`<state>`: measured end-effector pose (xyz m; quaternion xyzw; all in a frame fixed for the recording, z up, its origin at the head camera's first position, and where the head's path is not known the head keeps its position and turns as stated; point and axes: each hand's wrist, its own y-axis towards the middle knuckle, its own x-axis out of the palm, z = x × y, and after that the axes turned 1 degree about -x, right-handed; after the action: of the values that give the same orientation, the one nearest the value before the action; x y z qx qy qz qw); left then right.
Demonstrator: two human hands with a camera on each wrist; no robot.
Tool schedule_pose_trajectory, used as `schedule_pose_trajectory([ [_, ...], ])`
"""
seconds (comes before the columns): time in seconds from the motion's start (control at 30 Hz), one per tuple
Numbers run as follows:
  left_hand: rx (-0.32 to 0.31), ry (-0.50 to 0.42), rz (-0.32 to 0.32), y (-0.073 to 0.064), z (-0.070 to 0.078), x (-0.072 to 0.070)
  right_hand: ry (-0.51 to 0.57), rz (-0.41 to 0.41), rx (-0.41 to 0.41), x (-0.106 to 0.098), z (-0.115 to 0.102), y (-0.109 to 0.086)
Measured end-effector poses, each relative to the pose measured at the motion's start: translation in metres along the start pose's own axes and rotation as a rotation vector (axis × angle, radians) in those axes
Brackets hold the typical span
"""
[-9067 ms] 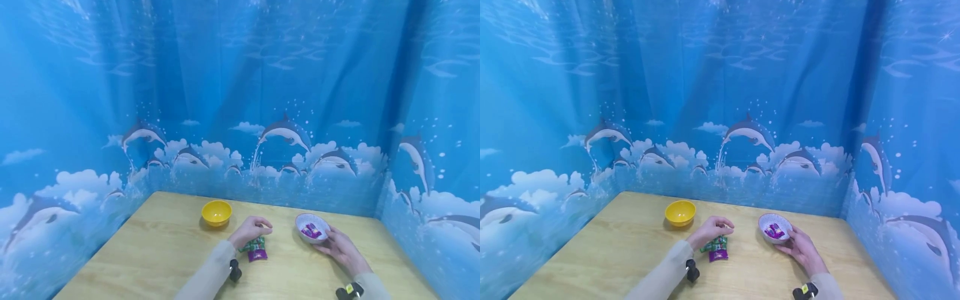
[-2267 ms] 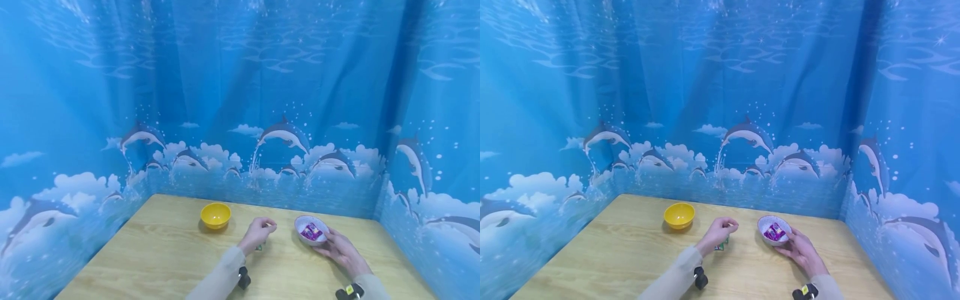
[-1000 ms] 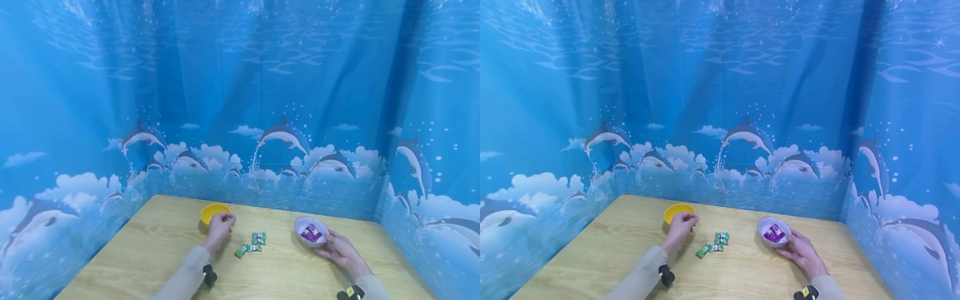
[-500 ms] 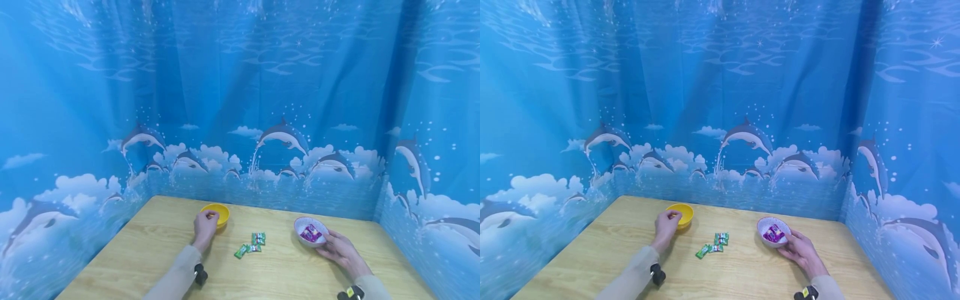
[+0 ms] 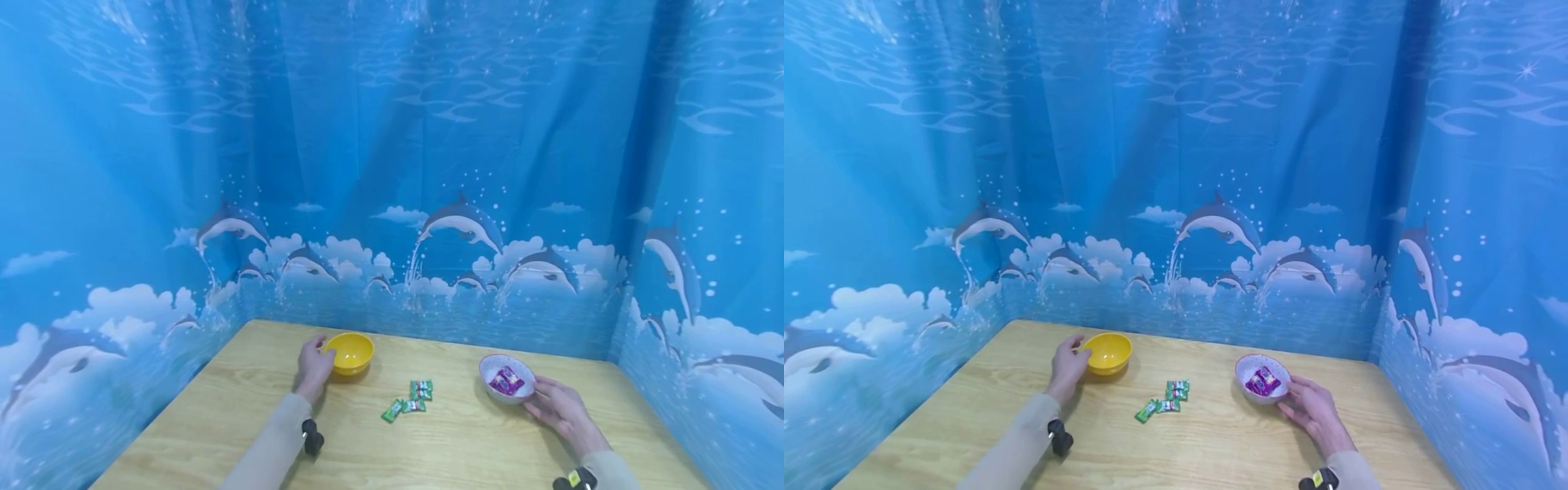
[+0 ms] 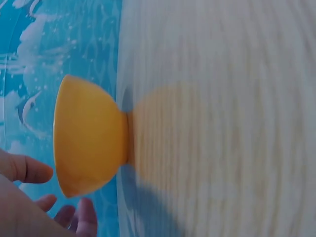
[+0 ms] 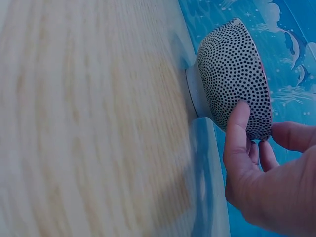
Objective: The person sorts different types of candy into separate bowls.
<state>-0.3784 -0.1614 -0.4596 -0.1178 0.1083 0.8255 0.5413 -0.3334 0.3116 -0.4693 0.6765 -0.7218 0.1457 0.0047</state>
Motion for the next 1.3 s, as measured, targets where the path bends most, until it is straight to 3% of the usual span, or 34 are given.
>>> schedule_pose_trajectory([
  [0.2, -0.070, -0.072, -0.100, 0.007, -0.002, -0.008, 0.026, 0.025, -0.004, -0.002, -0.004, -0.002],
  [0.33, -0.073, -0.098, -0.127, 0.010, -0.005, -0.009, -0.060, 0.081, -0.040, 0.000, -0.006, -0.006],
  [0.6, -0.102, -0.212, -0.201, 0.012, -0.011, -0.010, -0.266, 0.208, -0.192, 0.016, -0.011, -0.013],
  [0.73, -0.128, -0.259, -0.242, 0.015, -0.014, -0.012, -0.310, 0.169, -0.217, 0.032, -0.016, -0.014],
  [0.93, -0.164, -0.274, -0.287, 0.017, -0.013, -0.014, -0.252, 0.052, -0.220, 0.055, -0.017, -0.013],
  [1.07, -0.190, -0.262, -0.288, 0.018, -0.013, -0.014, -0.246, -0.008, -0.244, 0.072, -0.013, -0.010],
  [1.3, -0.197, -0.267, -0.291, 0.015, -0.012, -0.014, -0.331, -0.131, -0.259, 0.101, -0.002, -0.009],
])
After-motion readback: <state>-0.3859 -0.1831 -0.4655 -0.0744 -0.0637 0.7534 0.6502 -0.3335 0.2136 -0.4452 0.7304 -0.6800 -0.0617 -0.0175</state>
